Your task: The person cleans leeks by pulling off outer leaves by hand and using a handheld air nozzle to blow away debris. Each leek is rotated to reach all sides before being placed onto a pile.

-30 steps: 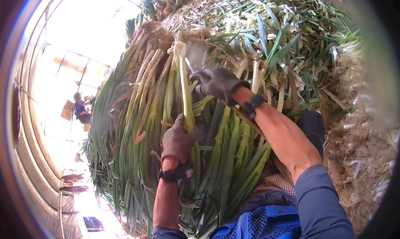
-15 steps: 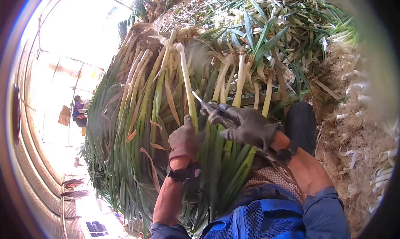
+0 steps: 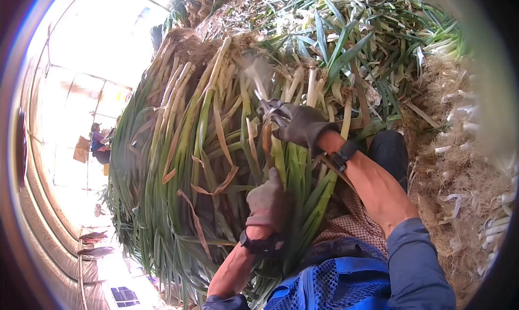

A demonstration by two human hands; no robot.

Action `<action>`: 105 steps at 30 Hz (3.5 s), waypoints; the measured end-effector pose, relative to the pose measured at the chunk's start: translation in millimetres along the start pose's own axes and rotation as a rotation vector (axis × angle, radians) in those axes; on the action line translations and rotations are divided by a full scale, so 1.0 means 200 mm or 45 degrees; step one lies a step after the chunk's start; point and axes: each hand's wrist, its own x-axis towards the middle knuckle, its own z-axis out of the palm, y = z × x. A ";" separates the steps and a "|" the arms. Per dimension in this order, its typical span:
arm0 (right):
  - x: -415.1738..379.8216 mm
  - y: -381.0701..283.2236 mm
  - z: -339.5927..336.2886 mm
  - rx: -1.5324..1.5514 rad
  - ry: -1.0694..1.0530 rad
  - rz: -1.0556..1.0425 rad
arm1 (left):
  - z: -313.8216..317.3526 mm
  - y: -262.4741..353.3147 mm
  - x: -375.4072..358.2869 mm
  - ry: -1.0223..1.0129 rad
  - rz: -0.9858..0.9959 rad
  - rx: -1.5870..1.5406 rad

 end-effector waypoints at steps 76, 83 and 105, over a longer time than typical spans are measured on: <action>-0.17 -0.12 0.14 0.514 -0.141 -0.177 | -0.46 -0.63 0.60 0.293 -0.325 -0.275; 0.25 -0.28 0.08 0.323 -0.056 -0.119 | -0.53 -0.57 0.71 0.290 -0.390 -0.040; 0.04 -0.04 0.24 0.357 -0.003 -0.211 | -0.44 -0.54 0.51 0.012 -0.441 -0.149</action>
